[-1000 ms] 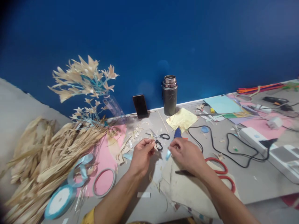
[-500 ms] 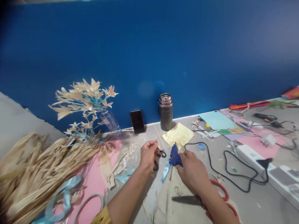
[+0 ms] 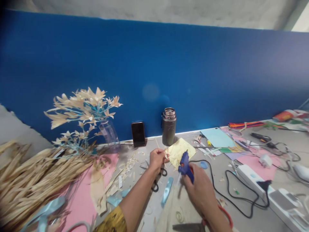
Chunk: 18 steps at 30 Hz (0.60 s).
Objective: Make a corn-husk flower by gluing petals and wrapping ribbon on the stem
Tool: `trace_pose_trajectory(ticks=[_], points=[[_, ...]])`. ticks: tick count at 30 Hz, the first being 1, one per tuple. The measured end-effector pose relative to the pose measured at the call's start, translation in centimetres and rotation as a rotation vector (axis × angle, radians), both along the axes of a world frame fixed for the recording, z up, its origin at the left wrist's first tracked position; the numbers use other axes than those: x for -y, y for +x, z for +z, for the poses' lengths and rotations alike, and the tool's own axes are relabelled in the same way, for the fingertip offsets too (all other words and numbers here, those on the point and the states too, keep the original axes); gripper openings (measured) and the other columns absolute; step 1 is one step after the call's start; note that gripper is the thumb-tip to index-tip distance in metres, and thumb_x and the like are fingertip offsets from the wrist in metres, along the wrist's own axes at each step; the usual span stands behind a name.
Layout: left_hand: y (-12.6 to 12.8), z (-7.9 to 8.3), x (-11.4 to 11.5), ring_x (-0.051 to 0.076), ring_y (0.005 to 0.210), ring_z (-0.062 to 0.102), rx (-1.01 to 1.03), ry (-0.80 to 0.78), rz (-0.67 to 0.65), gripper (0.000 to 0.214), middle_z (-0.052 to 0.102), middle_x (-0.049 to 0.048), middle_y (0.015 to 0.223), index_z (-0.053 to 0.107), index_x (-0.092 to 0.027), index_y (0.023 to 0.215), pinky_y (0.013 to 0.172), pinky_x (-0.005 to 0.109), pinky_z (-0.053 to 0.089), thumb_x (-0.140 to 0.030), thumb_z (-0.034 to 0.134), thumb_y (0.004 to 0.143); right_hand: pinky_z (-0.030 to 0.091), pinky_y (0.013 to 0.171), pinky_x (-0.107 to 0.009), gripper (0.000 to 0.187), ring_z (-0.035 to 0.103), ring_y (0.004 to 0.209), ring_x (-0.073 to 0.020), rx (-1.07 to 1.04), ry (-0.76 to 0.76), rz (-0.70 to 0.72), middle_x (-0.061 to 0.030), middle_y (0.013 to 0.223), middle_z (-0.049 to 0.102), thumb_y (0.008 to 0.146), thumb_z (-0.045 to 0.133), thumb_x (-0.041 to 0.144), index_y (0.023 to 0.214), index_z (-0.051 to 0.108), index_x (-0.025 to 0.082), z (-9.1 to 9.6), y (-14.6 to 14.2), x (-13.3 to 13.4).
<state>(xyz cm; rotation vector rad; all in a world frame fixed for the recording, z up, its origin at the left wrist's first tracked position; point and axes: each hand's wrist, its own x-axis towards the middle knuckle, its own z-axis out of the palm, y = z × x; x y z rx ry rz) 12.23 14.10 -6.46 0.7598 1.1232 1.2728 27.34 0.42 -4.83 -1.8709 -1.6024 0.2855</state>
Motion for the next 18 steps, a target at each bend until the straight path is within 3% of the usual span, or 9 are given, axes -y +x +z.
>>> trace_pose_trajectory(ticks=[3, 5, 11, 18], points=[[-0.2, -0.2, 0.1, 0.009, 0.041, 0.052, -0.009, 0.03, 0.023, 0.017, 0.061, -0.0003, 0.052, 0.062, -0.015, 0.065, 0.042, 0.02, 0.04, -0.02, 0.078, 0.063, 0.051, 0.07, -0.032, 0.047, 0.067, 0.081, -0.025, -0.316, -0.021, 0.049, -0.0108, 0.098, 0.075, 0.089, 0.048, 0.053, 0.11, 0.07, 0.017, 0.1, 0.7, 0.1], [-0.2, -0.2, 0.2, 0.009, 0.042, 0.051, -0.01, 0.049, 0.031, 0.013, 0.06, -0.0017, 0.051, 0.065, -0.015, 0.067, 0.043, 0.019, 0.038, -0.021, 0.076, 0.065, 0.053, 0.068, -0.032, 0.052, 0.068, 0.076, -0.0248, -0.401, -0.095, 0.08, -0.0091, 0.087, 0.076, 0.09, 0.047, 0.06, 0.101, 0.074, 0.017, 0.2, 0.6, 0.3], [0.4, 0.1, 0.6, 0.01, 0.046, 0.052, -0.01, 0.081, 0.005, 0.008, 0.059, -0.0016, 0.049, 0.066, -0.016, 0.066, 0.047, 0.02, 0.038, -0.019, 0.073, 0.065, 0.055, 0.078, -0.037, 0.053, 0.07, 0.077, -0.0274, -0.251, -0.033, 0.107, -0.0092, 0.078, 0.076, 0.092, 0.042, 0.06, 0.076, 0.074, 0.021, 0.6, -0.4, 0.5], [0.5, 0.2, 0.8, 0.009, 0.046, 0.048, -0.008, 0.1, -0.02, 0.007, 0.055, -0.0035, 0.048, 0.067, -0.016, 0.063, 0.048, 0.02, 0.037, -0.018, 0.074, 0.062, 0.056, 0.079, -0.036, 0.053, 0.071, 0.082, -0.0281, -0.154, 0.031, 0.152, -0.0112, 0.082, 0.077, 0.096, 0.036, 0.057, 0.072, 0.068, 0.022, 0.0, -0.5, 0.3]])
